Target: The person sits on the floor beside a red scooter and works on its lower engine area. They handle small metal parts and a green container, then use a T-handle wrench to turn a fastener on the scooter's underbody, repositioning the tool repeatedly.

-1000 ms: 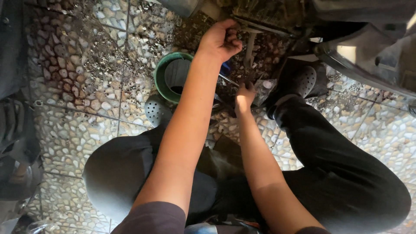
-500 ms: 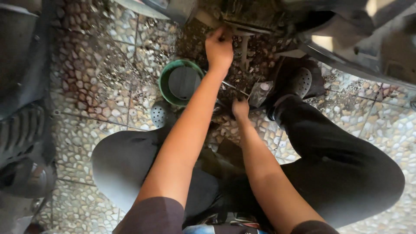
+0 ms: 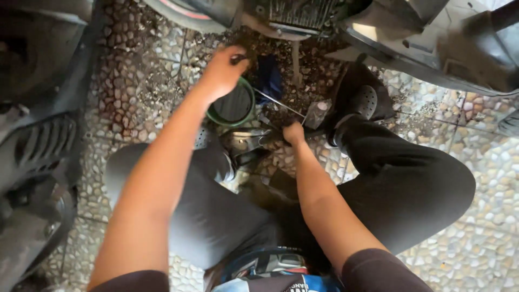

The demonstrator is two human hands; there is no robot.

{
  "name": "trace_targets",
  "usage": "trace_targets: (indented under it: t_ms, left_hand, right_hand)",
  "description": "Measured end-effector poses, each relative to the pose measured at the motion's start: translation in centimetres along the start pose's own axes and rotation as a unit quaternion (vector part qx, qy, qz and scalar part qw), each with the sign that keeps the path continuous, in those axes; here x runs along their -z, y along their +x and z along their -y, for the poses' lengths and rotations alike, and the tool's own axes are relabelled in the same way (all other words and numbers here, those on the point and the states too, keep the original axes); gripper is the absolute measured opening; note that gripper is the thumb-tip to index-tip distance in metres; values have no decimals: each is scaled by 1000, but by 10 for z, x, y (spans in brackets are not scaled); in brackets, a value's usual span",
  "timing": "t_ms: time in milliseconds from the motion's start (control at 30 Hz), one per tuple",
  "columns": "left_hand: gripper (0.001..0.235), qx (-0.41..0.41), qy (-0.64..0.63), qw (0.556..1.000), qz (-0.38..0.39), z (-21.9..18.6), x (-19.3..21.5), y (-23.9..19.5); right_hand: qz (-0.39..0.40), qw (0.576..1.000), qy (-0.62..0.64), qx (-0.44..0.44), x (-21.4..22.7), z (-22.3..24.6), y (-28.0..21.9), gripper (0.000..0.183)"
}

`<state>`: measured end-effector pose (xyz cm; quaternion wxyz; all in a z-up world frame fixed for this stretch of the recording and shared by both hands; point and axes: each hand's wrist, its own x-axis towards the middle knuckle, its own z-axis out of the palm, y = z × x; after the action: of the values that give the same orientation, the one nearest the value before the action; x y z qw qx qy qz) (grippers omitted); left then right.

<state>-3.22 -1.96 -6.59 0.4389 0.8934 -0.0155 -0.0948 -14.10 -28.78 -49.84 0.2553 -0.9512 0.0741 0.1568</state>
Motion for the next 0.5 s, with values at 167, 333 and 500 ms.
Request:
trace_targets:
  t_ms: [167,333,500]
  left_hand:
    - [40,-7,85,996,40,-9,55,-62]
    - [38,-41,113,992,34,-24,69,-110]
    - [40,-68,144,983,93,-77,72,-139]
  right_hand:
    - [-54,967,244,42,43,42,-11,41]
    - [38,996,76,-6,78,54,-11,50]
    - [112,993,34,-26,77,46,-5,55]
